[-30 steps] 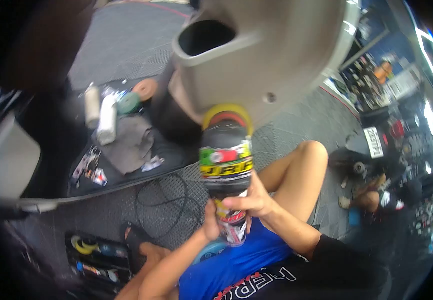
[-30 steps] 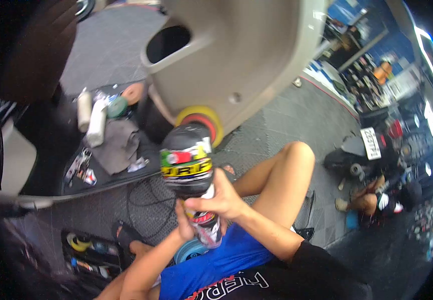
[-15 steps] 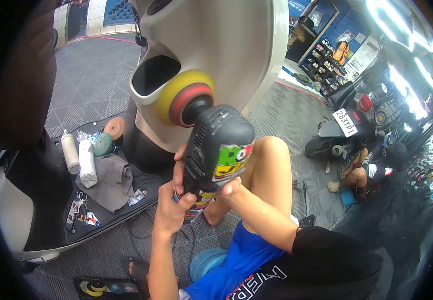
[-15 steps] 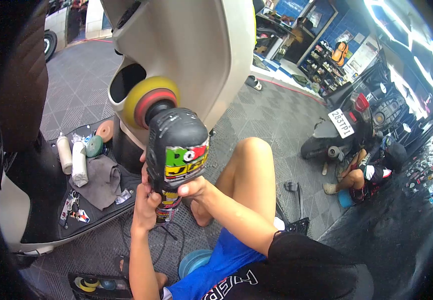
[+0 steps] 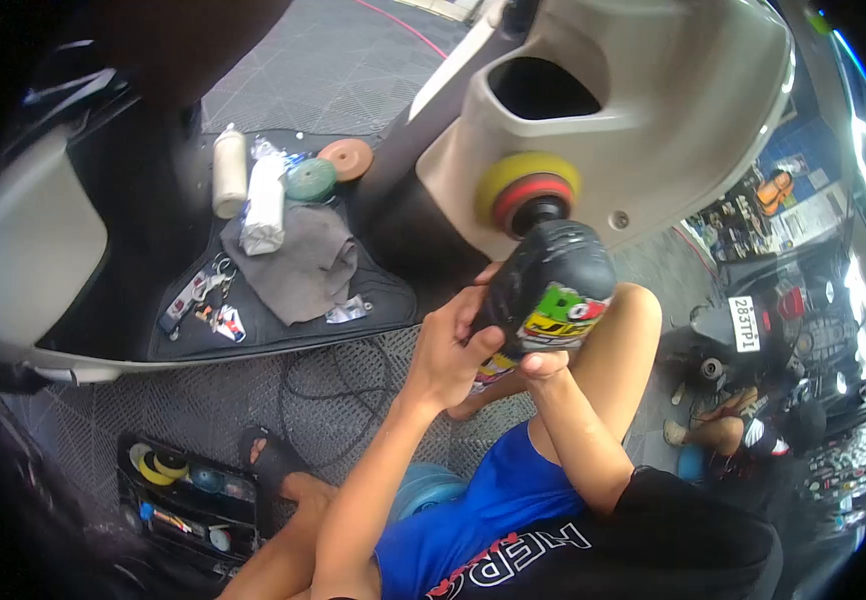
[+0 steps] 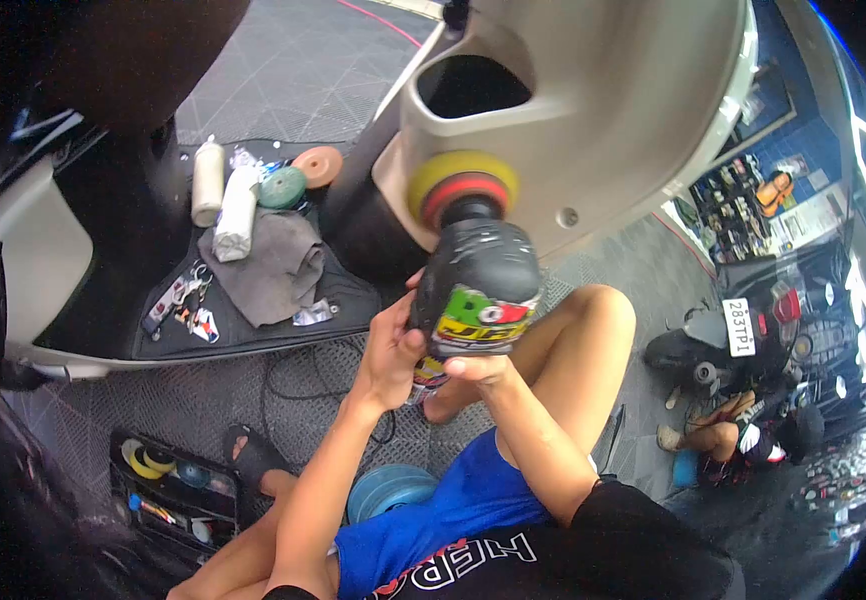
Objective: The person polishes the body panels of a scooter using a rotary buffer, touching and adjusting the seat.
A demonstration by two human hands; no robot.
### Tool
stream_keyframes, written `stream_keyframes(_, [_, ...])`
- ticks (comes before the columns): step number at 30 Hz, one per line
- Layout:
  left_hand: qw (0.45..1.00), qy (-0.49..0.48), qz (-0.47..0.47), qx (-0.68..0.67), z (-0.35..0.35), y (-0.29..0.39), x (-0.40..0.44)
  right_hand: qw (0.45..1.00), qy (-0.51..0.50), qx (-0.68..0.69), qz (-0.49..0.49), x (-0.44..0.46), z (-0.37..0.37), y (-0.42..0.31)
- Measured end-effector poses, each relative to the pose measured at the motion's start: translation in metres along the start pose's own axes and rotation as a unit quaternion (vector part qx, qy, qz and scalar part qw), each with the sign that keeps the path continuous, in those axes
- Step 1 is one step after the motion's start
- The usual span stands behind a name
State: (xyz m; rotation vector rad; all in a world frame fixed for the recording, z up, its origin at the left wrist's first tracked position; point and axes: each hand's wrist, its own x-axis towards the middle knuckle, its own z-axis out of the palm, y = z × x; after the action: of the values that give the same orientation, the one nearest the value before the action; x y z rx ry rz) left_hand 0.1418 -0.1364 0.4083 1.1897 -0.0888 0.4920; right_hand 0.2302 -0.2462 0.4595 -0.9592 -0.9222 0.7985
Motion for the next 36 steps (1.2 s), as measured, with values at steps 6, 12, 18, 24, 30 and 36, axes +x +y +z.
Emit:
stream_keyframes(6, [0.983, -0.055, 0.007, -0.176, -0.016, -0.007, -0.005, 0.981, 0.178, -0.069, 0.015, -0.001, 0.039, 0.007])
stream_keyframes(12, [0.975, -0.008, 0.014, -0.220, -0.062, -0.031, -0.007, 0.943, 0.194, -0.267, 0.052, 0.055, 0.085, 0.013])
stream_keyframes(18, [0.926, -0.025, -0.024, -0.375, -0.101, -0.013, 0.025, 0.914, 0.239, -0.327, 0.018, 0.108, 0.112, 0.015])
stream_keyframes(24, [0.942, -0.036, -0.011, -0.334, -0.134, 0.017, 0.051, 0.905, 0.252, -0.342, -0.009, 0.142, 0.117, 0.016])
stream_keyframes(30, [0.956, -0.045, -0.011, -0.288, -0.138, 0.036, 0.061, 0.904, 0.250, -0.342, -0.064, 0.158, 0.119, 0.012])
stream_keyframes(36, [0.974, -0.046, -0.012, -0.219, -0.120, 0.052, 0.045, 0.922, 0.252, -0.288, -0.060, 0.128, 0.130, -0.002])
